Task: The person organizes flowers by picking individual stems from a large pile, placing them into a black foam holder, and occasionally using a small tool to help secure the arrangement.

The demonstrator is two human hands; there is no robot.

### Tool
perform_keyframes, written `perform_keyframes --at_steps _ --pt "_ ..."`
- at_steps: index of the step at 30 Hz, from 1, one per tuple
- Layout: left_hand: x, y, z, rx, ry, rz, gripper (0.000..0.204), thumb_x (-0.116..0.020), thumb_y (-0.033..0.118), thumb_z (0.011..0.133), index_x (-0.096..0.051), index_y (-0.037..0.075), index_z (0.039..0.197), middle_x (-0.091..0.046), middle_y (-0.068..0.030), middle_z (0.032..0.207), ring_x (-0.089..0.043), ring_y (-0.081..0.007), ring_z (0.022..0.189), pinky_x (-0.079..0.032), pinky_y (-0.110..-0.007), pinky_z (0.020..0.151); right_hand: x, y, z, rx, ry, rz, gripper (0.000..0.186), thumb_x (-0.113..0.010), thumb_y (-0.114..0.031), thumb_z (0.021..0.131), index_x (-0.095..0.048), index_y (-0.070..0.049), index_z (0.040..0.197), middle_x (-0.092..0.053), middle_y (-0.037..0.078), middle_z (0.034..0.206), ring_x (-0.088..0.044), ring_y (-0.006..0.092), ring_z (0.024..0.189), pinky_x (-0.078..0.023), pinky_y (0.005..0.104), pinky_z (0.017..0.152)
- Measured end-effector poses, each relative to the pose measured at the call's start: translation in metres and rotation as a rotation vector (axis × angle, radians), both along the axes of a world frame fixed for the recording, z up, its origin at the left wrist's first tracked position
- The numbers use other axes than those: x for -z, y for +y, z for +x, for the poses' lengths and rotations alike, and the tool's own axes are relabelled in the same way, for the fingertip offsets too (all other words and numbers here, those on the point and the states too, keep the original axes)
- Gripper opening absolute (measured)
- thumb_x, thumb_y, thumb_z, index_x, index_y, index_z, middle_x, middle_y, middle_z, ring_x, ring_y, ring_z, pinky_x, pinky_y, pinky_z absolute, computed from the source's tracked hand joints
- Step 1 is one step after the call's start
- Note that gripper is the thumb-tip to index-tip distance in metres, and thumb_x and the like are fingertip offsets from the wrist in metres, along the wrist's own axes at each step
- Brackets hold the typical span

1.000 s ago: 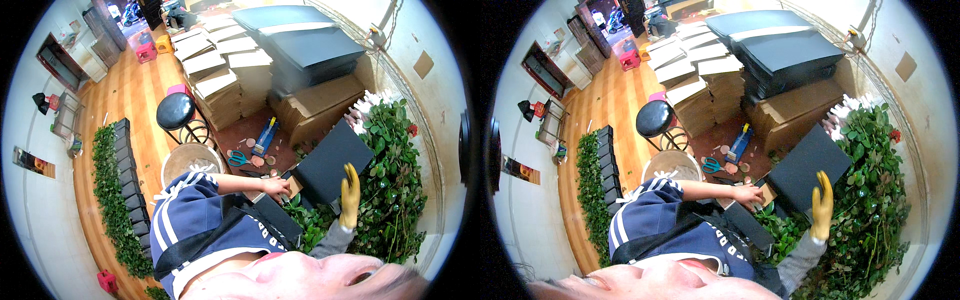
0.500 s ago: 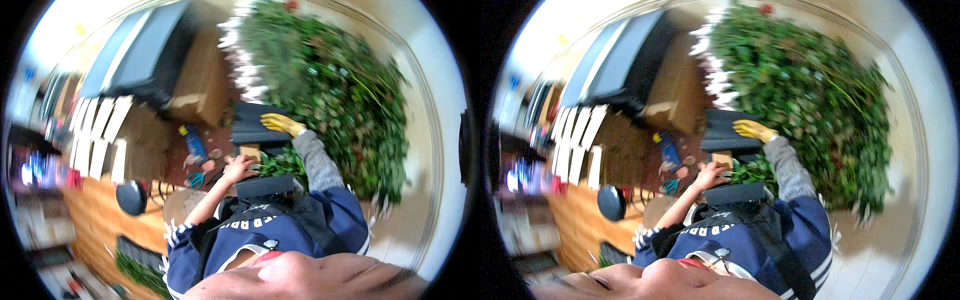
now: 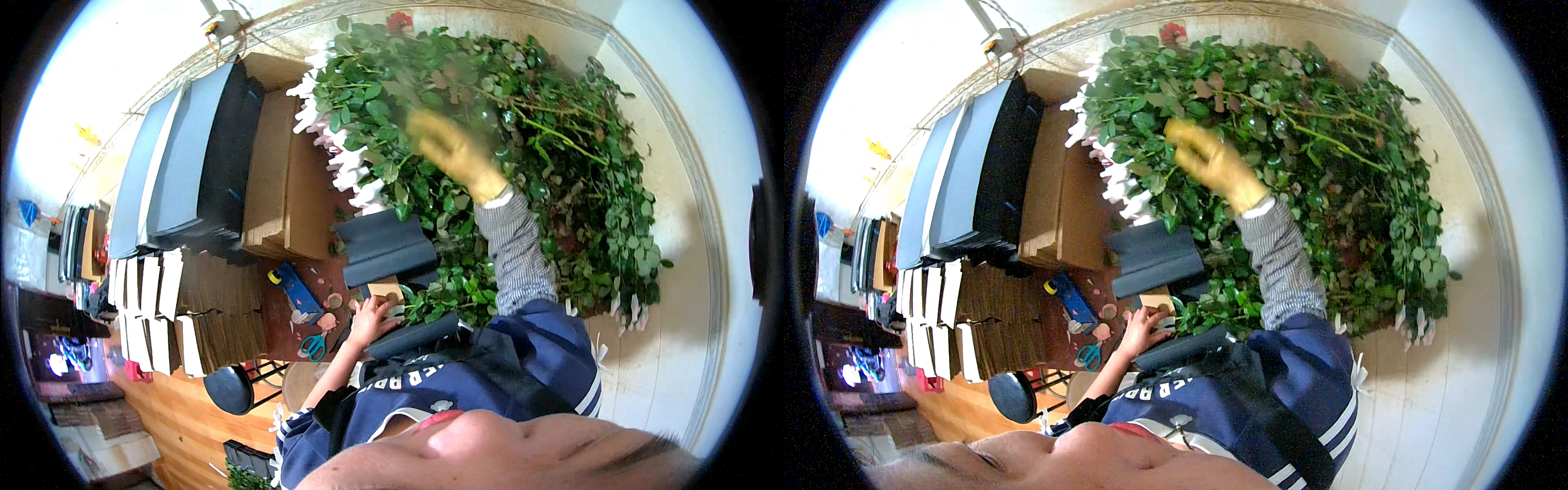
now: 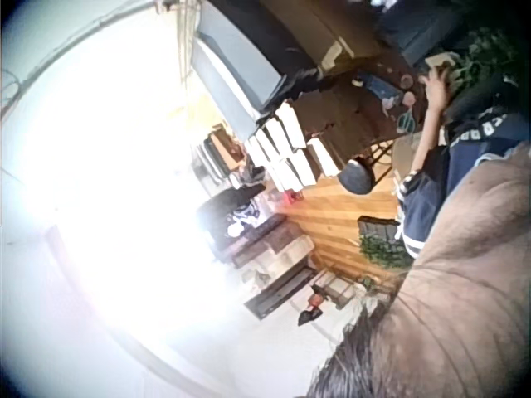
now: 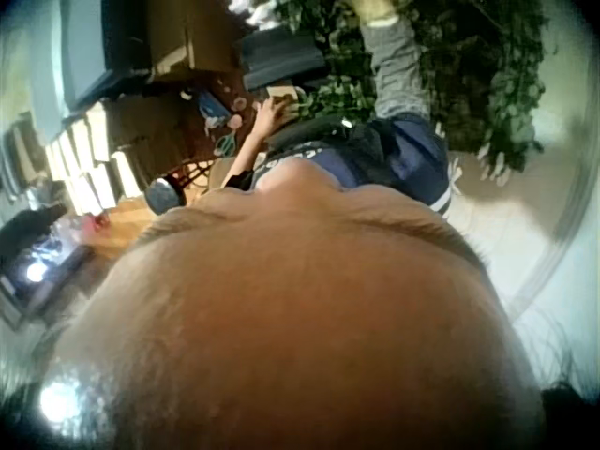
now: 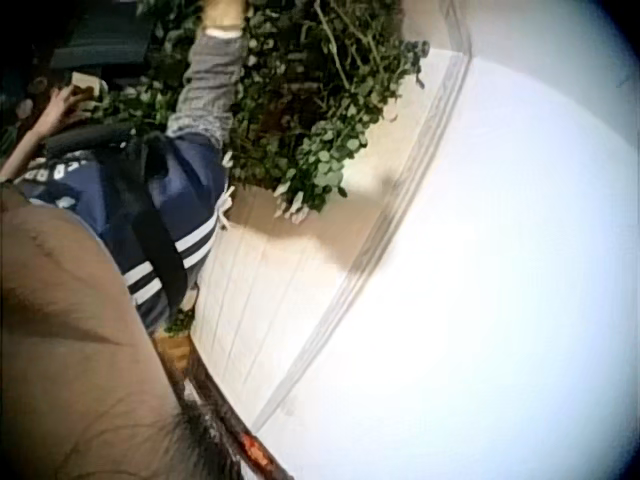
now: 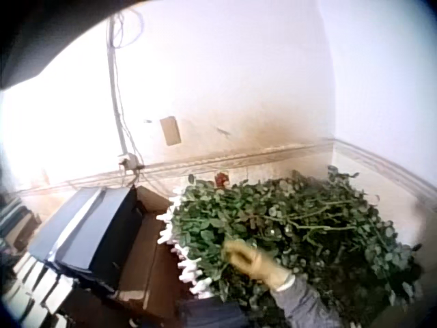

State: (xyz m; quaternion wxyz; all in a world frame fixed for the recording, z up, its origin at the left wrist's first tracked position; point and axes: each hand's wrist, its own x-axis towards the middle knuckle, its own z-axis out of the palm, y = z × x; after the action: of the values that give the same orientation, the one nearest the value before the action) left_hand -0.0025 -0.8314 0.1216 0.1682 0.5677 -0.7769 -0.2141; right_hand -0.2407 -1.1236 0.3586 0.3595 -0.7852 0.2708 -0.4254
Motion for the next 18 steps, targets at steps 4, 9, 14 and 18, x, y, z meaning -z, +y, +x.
perform_keyframes --at_steps 4,9,14,18 --pt "-0.01 -0.006 -0.002 0.004 -0.022 0.034 0.054 -0.074 0.041 0.074 -0.062 0.017 0.122 -0.056 -0.0079 0.112 -0.054 -0.0278 0.107 -0.038 -0.046 0.09 -0.032 -0.102 -0.007 0.752 0.571 -0.302 0.036 -0.059 -0.024 0.091 -0.057 -0.007 0.123 -0.063 0.014 0.116 -0.061 0.0283 0.107 -0.047 0.0413 0.094" --pt "-0.011 -0.009 -0.004 0.001 -0.069 -0.013 0.054 -0.072 0.042 0.076 -0.062 0.016 0.122 -0.055 -0.01 0.11 -0.053 -0.0289 0.107 -0.038 -0.046 0.09 0.042 -0.144 -0.003 0.838 0.87 -0.499 0.021 -0.059 -0.014 0.084 -0.066 -0.007 0.103 -0.068 0.012 0.095 -0.064 0.0299 0.091 -0.05 0.0414 0.081" --pt "-0.008 -0.004 0.001 0.01 -0.06 0.025 0.056 -0.071 0.045 0.076 -0.061 0.017 0.124 -0.054 -0.0104 0.109 -0.052 -0.0293 0.107 -0.038 -0.047 0.089 0.014 -0.121 -0.019 0.906 0.549 -0.647 0.016 -0.061 -0.003 0.078 -0.072 -0.01 0.086 -0.069 0.012 0.086 -0.067 0.0303 0.083 -0.053 0.0414 0.075" --pt "-0.009 -0.006 -0.001 0.007 -0.073 0.063 0.056 -0.071 0.045 0.076 -0.06 0.019 0.125 -0.054 -0.0087 0.112 -0.051 -0.029 0.109 -0.04 -0.047 0.088 -0.057 -0.069 -0.056 0.948 0.564 -0.939 0.012 -0.06 -0.002 0.082 -0.069 -0.005 0.09 -0.069 0.013 0.098 -0.066 0.0297 0.09 -0.053 0.0403 0.08"
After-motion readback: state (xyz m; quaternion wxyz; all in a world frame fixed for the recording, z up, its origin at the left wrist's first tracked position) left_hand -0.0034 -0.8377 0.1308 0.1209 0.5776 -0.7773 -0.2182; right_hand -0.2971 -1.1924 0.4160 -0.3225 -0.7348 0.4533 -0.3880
